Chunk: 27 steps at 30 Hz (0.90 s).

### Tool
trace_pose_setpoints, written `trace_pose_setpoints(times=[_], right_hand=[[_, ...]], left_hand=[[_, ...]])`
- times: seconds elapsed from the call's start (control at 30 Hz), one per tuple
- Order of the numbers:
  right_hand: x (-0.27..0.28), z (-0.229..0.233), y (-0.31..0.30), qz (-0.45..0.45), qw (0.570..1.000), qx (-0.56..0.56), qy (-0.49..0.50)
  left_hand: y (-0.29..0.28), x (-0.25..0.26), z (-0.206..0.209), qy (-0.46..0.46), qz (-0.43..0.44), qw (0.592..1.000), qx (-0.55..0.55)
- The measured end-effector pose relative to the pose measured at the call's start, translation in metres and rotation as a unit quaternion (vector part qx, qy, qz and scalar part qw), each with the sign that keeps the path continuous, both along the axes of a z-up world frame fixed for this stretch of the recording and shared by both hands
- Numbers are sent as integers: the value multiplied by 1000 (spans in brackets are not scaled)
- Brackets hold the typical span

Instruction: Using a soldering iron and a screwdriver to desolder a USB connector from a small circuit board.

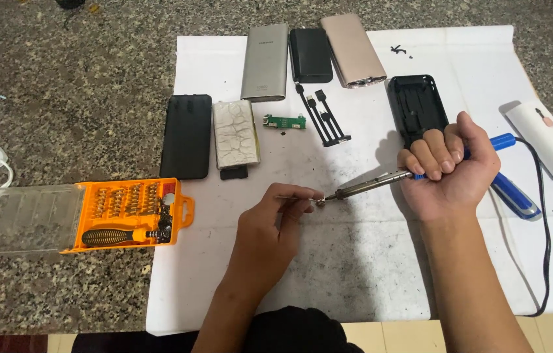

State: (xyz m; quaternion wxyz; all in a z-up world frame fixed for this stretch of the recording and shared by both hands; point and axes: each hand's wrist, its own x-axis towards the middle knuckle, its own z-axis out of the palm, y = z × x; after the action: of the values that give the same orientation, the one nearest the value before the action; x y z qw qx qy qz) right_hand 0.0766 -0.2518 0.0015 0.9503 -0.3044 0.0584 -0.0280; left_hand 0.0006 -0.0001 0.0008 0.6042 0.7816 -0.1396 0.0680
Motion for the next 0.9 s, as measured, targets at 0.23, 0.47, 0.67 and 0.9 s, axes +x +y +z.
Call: trace_pose_setpoints(times=[0.23, 0.47, 0.67, 0.9], right_hand=[[0, 0, 0, -3, 1000, -8, -2], [0, 2, 2, -10, 1000, -5, 7], [1, -1, 0, -5, 1000, -3, 0], [0, 2, 2, -20, 1000, 0, 20]], left_hand=[[0, 0, 0, -2, 5, 1000, 7], [0, 0, -1, -17, -2, 1000, -3], [0, 0, 0, 5, 4, 1000, -1], [0, -1, -1, -3, 0, 1000, -1]])
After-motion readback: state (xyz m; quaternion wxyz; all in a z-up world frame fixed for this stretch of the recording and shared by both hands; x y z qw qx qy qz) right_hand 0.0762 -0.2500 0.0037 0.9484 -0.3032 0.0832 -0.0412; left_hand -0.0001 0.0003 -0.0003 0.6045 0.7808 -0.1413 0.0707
